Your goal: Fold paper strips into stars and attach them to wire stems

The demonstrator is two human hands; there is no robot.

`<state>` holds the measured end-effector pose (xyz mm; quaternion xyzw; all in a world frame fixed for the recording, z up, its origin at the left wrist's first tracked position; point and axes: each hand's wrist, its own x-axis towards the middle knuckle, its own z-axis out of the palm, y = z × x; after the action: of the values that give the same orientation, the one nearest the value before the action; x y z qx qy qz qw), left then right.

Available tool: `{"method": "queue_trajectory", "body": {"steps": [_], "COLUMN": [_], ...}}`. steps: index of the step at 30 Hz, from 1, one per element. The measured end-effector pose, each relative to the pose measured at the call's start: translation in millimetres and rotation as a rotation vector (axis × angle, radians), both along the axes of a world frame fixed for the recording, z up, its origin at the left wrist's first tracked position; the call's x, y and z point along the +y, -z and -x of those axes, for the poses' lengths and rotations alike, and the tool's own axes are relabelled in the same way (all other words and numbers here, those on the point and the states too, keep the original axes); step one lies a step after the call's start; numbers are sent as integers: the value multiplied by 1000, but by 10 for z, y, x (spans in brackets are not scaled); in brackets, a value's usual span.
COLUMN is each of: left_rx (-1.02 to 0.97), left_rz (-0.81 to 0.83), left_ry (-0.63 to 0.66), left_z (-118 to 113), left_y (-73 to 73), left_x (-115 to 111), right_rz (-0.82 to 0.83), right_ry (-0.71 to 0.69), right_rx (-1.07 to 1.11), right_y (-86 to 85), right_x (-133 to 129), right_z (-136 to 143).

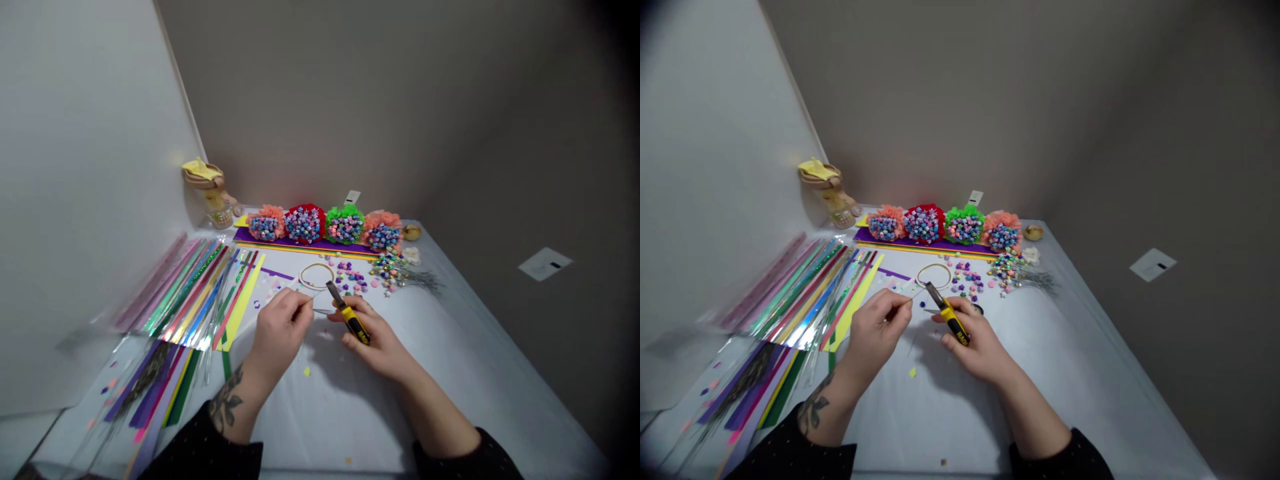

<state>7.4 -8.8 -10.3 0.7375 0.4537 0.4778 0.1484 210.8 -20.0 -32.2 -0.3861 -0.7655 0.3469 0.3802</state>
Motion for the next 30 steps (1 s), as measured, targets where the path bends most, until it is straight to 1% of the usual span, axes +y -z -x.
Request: {"method": "queue_trajectory", "body": {"steps": [5, 10, 16, 21, 24, 26, 27, 30], "left_rx": [16, 20, 23, 11, -28, -162, -287, -826], "left_rz": [-22, -4, 13, 29, 68, 189, 292, 629], "left_ry": [-2, 6, 13, 11, -25, -53, -53, 8], "left_z": [2, -5, -6, -2, 6, 18, 26, 57], "left_y": [-13, -6, 1, -19, -11, -5, -4, -20], "left_x": [10, 14, 12, 15, 30, 63, 88, 187], "right_rz": [15, 23, 35, 56, 28, 11, 2, -37], "right_ry": [26, 31, 32, -3, 68, 93, 68, -112], "right_rx": [-10, -2, 6, -10, -40, -123, -196, -469], "right_y": [6, 14, -27, -32, 2, 16, 16, -9], "right_x": [2, -2, -20, -2, 34, 53, 58, 45], "right_z": [-3, -7, 11, -10, -68, -111, -124, -110]}}
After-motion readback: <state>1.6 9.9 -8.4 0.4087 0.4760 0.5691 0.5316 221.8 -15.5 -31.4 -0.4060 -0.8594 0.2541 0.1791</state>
